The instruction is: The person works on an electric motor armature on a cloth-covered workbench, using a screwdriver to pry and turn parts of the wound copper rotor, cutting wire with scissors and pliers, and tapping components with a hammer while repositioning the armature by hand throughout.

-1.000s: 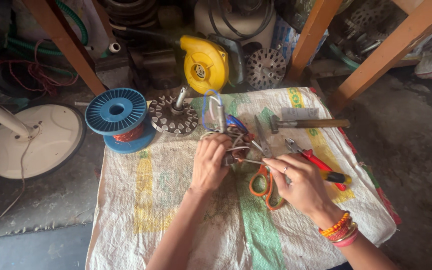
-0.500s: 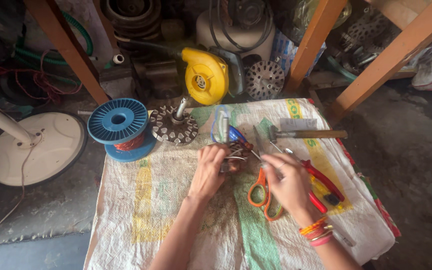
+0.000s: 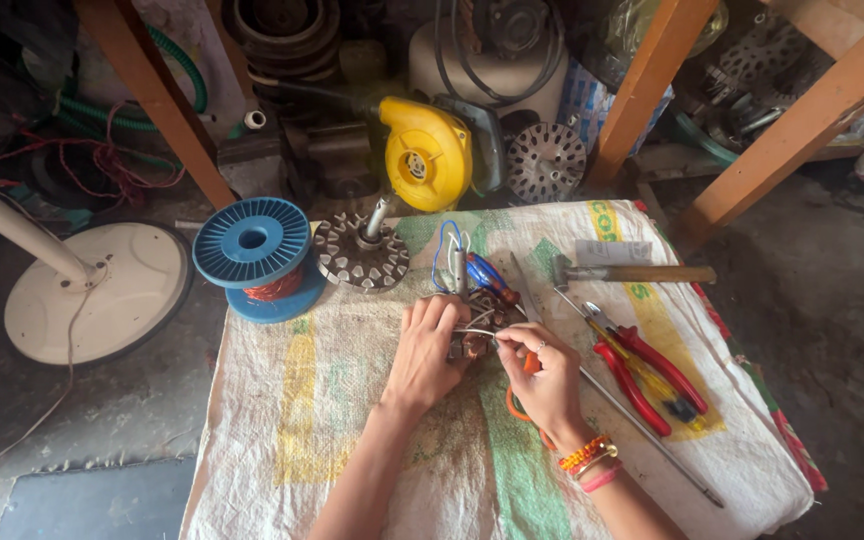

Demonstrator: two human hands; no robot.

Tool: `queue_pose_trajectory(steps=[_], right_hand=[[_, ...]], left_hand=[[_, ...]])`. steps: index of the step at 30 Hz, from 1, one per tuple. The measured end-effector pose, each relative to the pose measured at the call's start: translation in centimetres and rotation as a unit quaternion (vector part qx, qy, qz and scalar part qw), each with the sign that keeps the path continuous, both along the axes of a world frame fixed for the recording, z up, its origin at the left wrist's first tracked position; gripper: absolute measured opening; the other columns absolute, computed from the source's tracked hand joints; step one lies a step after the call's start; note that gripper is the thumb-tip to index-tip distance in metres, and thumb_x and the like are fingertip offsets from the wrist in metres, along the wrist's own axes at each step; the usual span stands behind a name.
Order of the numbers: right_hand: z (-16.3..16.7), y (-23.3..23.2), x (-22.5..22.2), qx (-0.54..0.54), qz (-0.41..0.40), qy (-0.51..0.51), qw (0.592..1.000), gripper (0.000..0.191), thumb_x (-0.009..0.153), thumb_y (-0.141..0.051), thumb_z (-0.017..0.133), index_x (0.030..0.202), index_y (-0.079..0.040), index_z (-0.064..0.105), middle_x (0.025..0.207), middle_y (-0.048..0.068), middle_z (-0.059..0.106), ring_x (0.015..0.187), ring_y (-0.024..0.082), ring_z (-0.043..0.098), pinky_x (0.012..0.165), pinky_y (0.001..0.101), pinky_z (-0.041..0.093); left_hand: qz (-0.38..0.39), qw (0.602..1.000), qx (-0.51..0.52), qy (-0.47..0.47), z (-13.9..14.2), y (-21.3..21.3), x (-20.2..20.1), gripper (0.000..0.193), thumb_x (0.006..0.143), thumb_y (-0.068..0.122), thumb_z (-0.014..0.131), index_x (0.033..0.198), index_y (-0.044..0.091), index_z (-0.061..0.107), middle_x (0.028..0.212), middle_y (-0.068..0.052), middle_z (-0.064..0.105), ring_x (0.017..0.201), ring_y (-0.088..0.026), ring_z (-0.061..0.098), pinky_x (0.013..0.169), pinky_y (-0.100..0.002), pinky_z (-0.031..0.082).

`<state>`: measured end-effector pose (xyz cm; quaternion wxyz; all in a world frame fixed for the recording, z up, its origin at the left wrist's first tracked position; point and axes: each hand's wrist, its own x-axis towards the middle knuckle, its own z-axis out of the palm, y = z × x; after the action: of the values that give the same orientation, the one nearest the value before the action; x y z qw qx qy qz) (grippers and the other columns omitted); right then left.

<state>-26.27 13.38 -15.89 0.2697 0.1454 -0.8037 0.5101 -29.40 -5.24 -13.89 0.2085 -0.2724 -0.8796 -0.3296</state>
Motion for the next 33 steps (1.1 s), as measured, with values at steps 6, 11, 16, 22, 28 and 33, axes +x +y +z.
queue_pose_trajectory(steps=[6, 11, 16, 22, 28, 33], right_hand=[[0.8, -0.4, 0.4, 0.003, -0.001, -0.017, 1.0, 0.014, 0.088, -0.003, 0.073, 0.102, -0.004, 0.074, 0.095, 0.004, 0.074, 0.069, 0.013, 0.064, 0.061, 0.0261, 0.049], [0.9, -0.6, 0.6, 0.029, 0.001, -0.029, 0.999, 0.011, 0.092, -0.001, 0.066, 0.102, -0.003, 0.066, 0.096, 0.004, 0.069, 0.071, 0.011, 0.064, 0.059, 0.0253, 0.049], [0.5, -0.4, 0.2, 0.009, 0.003, 0.01, 1.0, 0.013, 0.095, 0.005, 0.06, 0.106, -0.001, 0.06, 0.094, 0.005, 0.062, 0.074, 0.01, 0.061, 0.066, 0.0232, 0.049], [0.7, -0.4, 0.4, -0.038, -0.005, -0.056, 0.998, 0.013, 0.091, 0.001, 0.068, 0.104, -0.002, 0.07, 0.091, 0.003, 0.066, 0.064, 0.009, 0.058, 0.056, 0.0233, 0.045], [1.3, -0.5, 1.0, 0.015, 0.03, -0.005, 0.999, 0.026, 0.085, 0.0, 0.073, 0.11, -0.004, 0.074, 0.1, 0.003, 0.071, 0.074, 0.007, 0.064, 0.058, 0.0206, 0.047], [1.1, -0.8, 0.8, -0.005, 0.031, -0.009, 0.999, 0.019, 0.09, 0.001, 0.069, 0.108, -0.004, 0.074, 0.098, 0.002, 0.071, 0.075, 0.006, 0.066, 0.062, 0.0198, 0.05]], left_hand=[[-0.037, 0.998, 0.036, -0.024, 1.7, -0.7, 1.0, 0.064, 0.056, 0.019, 0.078, 0.112, 0.004, 0.051, 0.111, -0.013, 0.054, 0.107, -0.032, 0.049, 0.096, -0.044, 0.038], [-0.069, 0.996, 0.054, 0.003, 2.0, -1.1, 1.4, 0.06, 0.064, 0.025, 0.071, 0.118, 0.005, 0.055, 0.119, -0.014, 0.057, 0.111, -0.033, 0.05, 0.099, -0.044, 0.037], [-0.055, 0.996, 0.052, 0.049, 1.6, -0.9, 1.6, 0.025, 0.085, 0.016, 0.071, 0.109, 0.01, 0.071, 0.118, -0.006, 0.069, 0.118, -0.028, 0.059, 0.105, -0.043, 0.042], [-0.036, 0.99, 0.059, 0.123, 1.8, -0.9, 2.0, 0.023, 0.076, 0.01, 0.077, 0.099, 0.009, 0.077, 0.108, -0.004, 0.073, 0.109, -0.027, 0.064, 0.096, -0.04, 0.049], [-0.037, 0.986, 0.061, 0.148, 2.3, -0.8, 2.3, 0.025, 0.071, 0.013, 0.077, 0.095, 0.007, 0.075, 0.106, -0.007, 0.071, 0.107, -0.028, 0.064, 0.092, -0.04, 0.05], [-0.038, 0.988, 0.073, 0.131, 2.2, -0.8, 2.2, 0.022, 0.071, 0.011, 0.073, 0.092, 0.005, 0.071, 0.104, -0.008, 0.071, 0.106, -0.028, 0.064, 0.089, -0.04, 0.049]])
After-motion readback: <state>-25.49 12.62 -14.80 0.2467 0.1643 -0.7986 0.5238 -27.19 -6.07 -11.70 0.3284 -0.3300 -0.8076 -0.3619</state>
